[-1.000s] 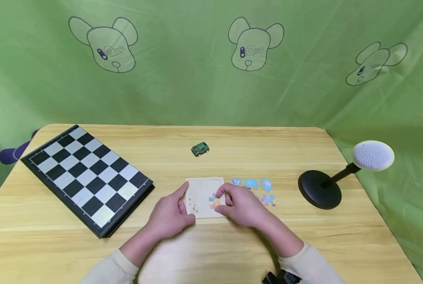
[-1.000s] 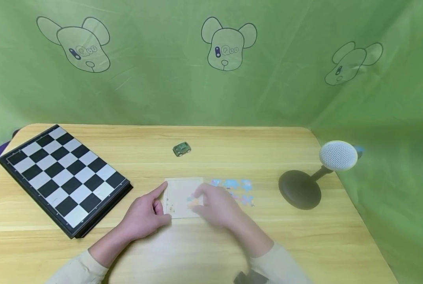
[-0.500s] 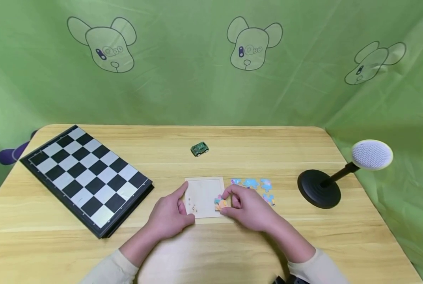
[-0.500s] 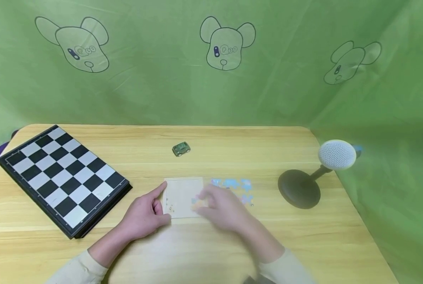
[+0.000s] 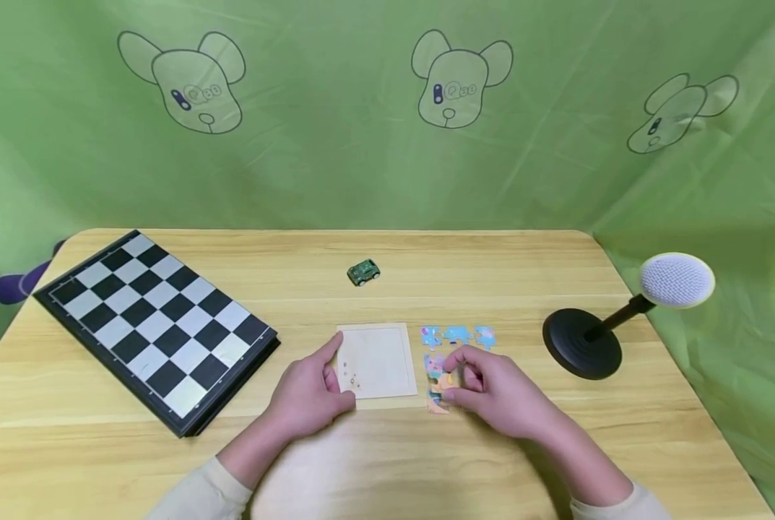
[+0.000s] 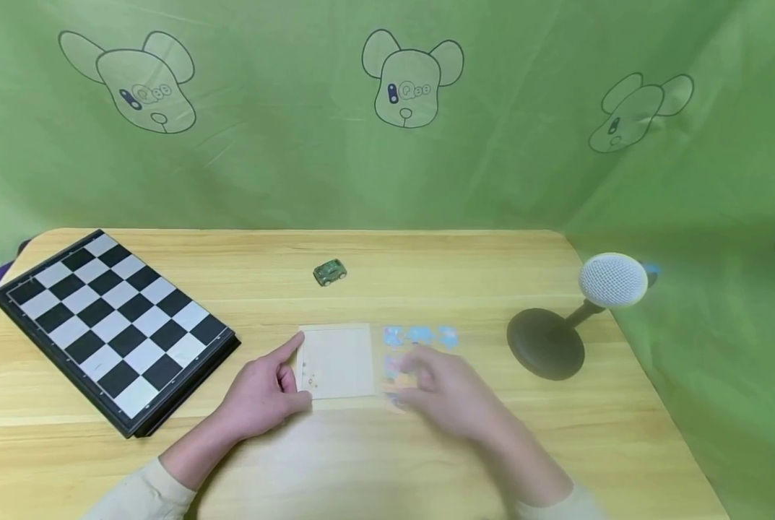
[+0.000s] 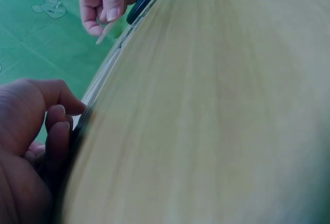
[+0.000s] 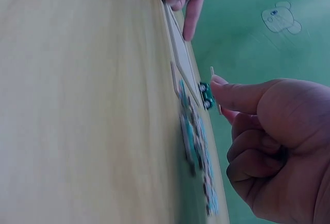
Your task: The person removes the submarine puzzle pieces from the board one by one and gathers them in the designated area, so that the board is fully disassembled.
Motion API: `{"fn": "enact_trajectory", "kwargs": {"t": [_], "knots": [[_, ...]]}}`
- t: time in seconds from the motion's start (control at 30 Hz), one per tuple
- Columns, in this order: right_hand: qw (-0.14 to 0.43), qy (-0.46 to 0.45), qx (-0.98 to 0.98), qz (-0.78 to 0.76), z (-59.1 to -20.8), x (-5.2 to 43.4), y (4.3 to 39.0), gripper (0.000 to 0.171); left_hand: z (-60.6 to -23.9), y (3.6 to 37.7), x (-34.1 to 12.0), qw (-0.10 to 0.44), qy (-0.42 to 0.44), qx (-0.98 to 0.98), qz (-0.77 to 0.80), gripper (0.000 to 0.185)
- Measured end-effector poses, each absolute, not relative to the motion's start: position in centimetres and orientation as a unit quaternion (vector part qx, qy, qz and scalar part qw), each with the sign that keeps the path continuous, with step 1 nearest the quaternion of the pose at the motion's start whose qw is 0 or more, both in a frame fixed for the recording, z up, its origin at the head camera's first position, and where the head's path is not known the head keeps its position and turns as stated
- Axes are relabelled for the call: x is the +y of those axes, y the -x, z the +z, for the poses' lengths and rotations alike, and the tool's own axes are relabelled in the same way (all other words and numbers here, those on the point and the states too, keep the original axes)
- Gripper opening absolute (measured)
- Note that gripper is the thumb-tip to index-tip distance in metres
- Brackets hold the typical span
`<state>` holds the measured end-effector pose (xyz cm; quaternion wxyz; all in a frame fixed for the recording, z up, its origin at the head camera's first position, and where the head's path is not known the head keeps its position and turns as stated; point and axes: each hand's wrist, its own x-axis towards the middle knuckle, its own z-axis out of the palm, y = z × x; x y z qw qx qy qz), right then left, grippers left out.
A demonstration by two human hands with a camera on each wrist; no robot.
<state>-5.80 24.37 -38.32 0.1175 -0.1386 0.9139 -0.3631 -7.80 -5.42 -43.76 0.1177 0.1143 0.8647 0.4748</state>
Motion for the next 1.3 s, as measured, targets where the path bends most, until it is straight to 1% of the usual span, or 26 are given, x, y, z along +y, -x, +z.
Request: {"fn": "enact_trajectory", "kwargs": {"t": [0.3, 0.7, 1.03, 1.3], "knots": [[0.094, 0.113, 0.924, -0.354, -38.3, 27.4, 4.1, 0.024, -43.7, 7.7, -5.3, 0.118, -0.109, 0.866, 0.473, 0.095], [0.072, 0.12, 0.931, -0.338, -39.0, 30.3, 3.4, 0.023, -43.5, 7.6, -5.3, 0.118, -0.107, 0.869, 0.469, 0.094], [0.071, 0.123, 0.933, -0.33, -39.6, 31.6, 3.4, 0.023, -43.5, 7.6, -5.3, 0.119, -0.105, 0.869, 0.469, 0.094], [0.085, 0.119, 0.932, -0.333, -40.1, 32.0, 3.4, 0.023, -43.5, 7.6, -5.3, 0.119, -0.106, 0.867, 0.472, 0.094]]}}
